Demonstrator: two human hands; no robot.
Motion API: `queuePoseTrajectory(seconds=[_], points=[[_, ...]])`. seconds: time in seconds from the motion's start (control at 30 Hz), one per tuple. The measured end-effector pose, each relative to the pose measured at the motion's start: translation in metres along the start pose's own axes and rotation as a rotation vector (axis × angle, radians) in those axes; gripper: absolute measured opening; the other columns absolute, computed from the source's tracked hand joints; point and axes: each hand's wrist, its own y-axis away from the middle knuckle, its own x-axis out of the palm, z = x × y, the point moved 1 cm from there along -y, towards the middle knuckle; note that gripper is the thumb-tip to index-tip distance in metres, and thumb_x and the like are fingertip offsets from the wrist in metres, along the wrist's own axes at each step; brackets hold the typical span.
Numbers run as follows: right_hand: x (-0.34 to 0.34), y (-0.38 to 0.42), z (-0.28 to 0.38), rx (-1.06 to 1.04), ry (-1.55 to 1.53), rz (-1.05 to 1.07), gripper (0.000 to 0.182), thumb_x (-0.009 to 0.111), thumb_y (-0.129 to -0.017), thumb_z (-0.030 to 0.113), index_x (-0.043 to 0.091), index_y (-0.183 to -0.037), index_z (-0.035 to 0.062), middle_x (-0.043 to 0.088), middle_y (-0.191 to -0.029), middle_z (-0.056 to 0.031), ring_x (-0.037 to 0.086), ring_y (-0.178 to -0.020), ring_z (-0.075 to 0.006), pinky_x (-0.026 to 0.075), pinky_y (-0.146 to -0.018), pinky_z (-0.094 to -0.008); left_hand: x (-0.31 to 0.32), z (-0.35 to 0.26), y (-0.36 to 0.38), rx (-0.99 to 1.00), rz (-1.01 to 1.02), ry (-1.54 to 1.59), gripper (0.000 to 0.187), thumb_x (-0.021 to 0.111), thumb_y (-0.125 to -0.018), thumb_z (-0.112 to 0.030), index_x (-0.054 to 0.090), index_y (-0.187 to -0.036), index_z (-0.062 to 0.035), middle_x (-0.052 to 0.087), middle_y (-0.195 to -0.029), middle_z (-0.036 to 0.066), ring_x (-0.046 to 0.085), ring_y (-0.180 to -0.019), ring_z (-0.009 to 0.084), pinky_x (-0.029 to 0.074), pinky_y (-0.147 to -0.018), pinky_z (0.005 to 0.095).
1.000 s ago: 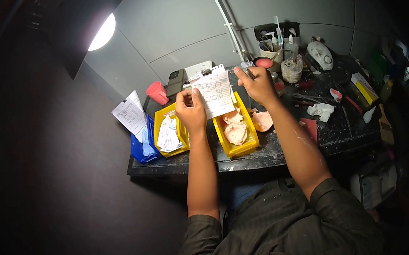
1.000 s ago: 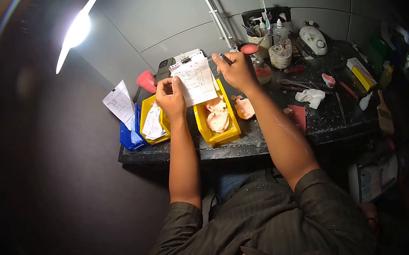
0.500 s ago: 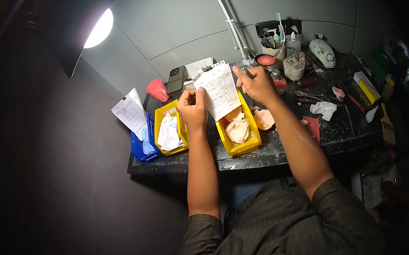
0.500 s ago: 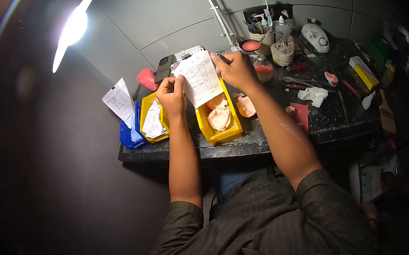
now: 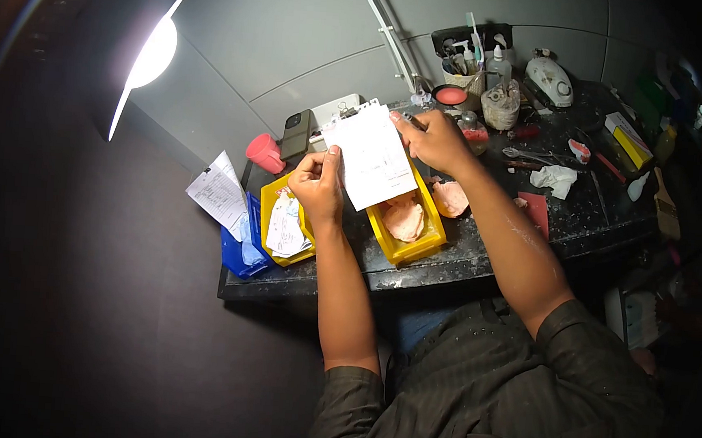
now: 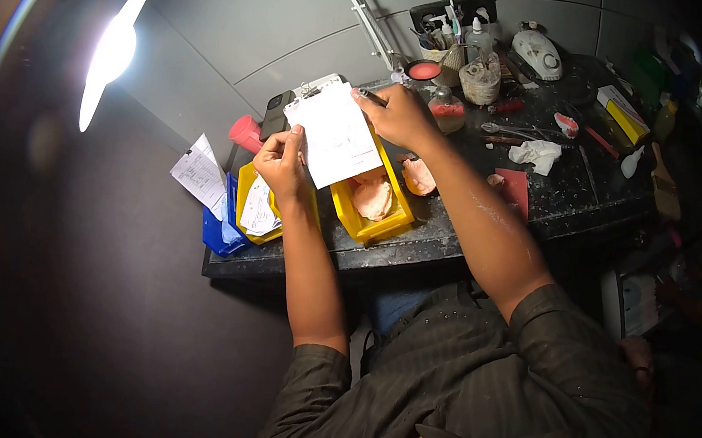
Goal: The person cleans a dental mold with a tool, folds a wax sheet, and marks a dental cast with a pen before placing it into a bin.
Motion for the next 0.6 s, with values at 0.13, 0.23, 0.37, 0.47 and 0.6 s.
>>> queuePoseTrajectory(seconds=[0.13, 0.23, 0.37, 0.47, 0.6], points=[[0.004, 0.0, -0.003, 0.042, -0.109, 0.108, 0.05, 0.066, -0.096, 0.041, 0.066, -0.067, 0.0005, 0.06, -0.056, -0.0023, 0.055, -0.052, -0.0094, 0.042, -0.052, -0.0285, -0.002, 0.006, -0.001, 0.027, 0.007, -0.015, 0.016, 0.076, -0.088, -0.007, 0.065, -0.078, 0.0002, 0.06, -0.069, -0.002, 0.047, -0.057, 0.0018, 0.032, -0.054, 0.0175], [0.003, 0.002, -0.002, -0.024, -0.099, 0.144, 0.049, 0.067, -0.096, 0.04, 0.065, -0.068, -0.0004, 0.061, -0.056, -0.0023, 0.053, -0.052, -0.0091, 0.041, -0.052, -0.029, 0.003, 0.014, -0.007, 0.143, -0.03, -0.07, 0.015, 0.076, -0.088, -0.007, 0.064, -0.094, -0.0001, 0.062, -0.082, 0.001, 0.051, -0.067, 0.0028, 0.035, -0.057, 0.0173], [0.007, 0.004, 0.002, -0.054, 0.078, -0.071, 0.043, 0.069, -0.093, 0.037, 0.066, -0.071, 0.0, 0.061, -0.058, -0.0076, 0.055, -0.054, -0.0138, 0.042, -0.054, -0.0331, 0.021, 0.011, -0.022, 0.081, 0.031, 0.17, 0.032, 0.071, -0.091, -0.008, 0.059, -0.12, 0.0015, 0.064, -0.099, 0.003, 0.056, -0.084, 0.0077, 0.045, -0.078, 0.0221], [0.009, 0.002, 0.006, -0.16, 0.086, -0.221, 0.039, 0.064, -0.096, 0.035, 0.069, -0.08, -0.0004, 0.064, -0.062, -0.0138, 0.061, -0.056, -0.0215, 0.047, -0.057, -0.0367, 0.025, 0.021, -0.028, 0.004, 0.105, 0.111, 0.022, 0.065, -0.099, -0.018, 0.068, -0.1, 0.0042, 0.067, -0.091, 0.002, 0.056, -0.08, 0.0065, 0.045, -0.074, 0.0235], [0.008, 0.004, 0.025, -0.656, -0.287, -0.396, 0.052, 0.041, -0.107, 0.038, 0.07, -0.094, -0.0023, 0.067, -0.066, -0.0097, 0.067, -0.059, -0.0204, 0.054, -0.062, -0.0311, 0.034, 0.025, -0.021, 0.09, 0.049, 0.073, 0.024, 0.062, -0.101, -0.018, 0.068, -0.1, 0.0051, 0.068, -0.09, 0.003, 0.056, -0.08, 0.0074, 0.045, -0.072, 0.0246]])
